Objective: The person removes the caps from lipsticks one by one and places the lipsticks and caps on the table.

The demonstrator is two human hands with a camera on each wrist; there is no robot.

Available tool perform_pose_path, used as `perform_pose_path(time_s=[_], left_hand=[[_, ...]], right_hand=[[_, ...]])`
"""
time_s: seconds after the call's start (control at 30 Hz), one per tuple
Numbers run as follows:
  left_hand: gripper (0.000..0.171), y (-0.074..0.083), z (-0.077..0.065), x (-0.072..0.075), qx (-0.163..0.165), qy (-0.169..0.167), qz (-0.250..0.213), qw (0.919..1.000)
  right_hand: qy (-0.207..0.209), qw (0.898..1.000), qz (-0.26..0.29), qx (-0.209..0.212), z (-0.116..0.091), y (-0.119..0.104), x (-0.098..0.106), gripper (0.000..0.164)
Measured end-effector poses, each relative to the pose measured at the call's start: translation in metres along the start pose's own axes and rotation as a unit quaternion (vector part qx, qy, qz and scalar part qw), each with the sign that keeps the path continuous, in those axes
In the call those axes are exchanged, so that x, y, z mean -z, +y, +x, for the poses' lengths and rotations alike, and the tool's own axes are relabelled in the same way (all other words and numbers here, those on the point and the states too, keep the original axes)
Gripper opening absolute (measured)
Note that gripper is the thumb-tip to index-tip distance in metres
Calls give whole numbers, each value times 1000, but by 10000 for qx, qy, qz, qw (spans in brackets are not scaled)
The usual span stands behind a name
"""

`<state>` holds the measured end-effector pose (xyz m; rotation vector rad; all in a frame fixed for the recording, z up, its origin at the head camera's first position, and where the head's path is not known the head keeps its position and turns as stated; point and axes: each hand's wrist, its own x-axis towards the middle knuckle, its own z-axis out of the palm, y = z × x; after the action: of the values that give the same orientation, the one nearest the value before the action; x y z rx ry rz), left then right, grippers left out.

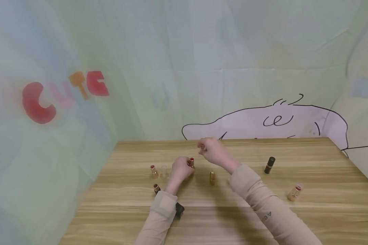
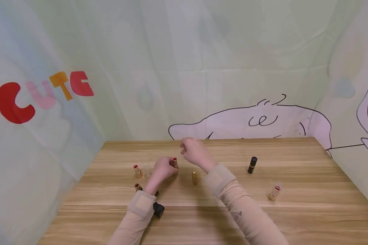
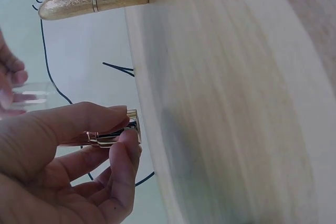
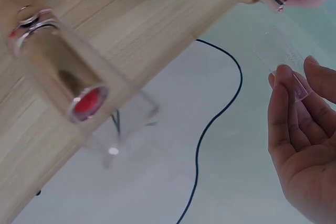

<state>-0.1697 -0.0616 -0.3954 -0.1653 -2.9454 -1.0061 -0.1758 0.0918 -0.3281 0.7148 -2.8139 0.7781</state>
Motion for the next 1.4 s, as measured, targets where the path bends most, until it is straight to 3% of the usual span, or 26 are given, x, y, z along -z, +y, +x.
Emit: perform_pose_path(time_s=[0.47, 0.7, 0.97, 1.4], left_hand=[[4, -1, 4, 1, 211, -161, -15, 9996], [6, -3, 8, -1, 121, -205, 56, 9997], [17, -7, 9, -4, 264, -334, -58, 9991], [24, -9, 12, -8, 248, -349, 29, 9991]], right_hand=[[-466, 9980, -67, -412, -1, 23, -17, 16], [-511, 9982, -260, -171, -1, 26, -30, 16], [-674, 9963, -395, -370, 0, 29, -42, 14], [-587, 9966, -488, -296, 1, 40, -52, 14]])
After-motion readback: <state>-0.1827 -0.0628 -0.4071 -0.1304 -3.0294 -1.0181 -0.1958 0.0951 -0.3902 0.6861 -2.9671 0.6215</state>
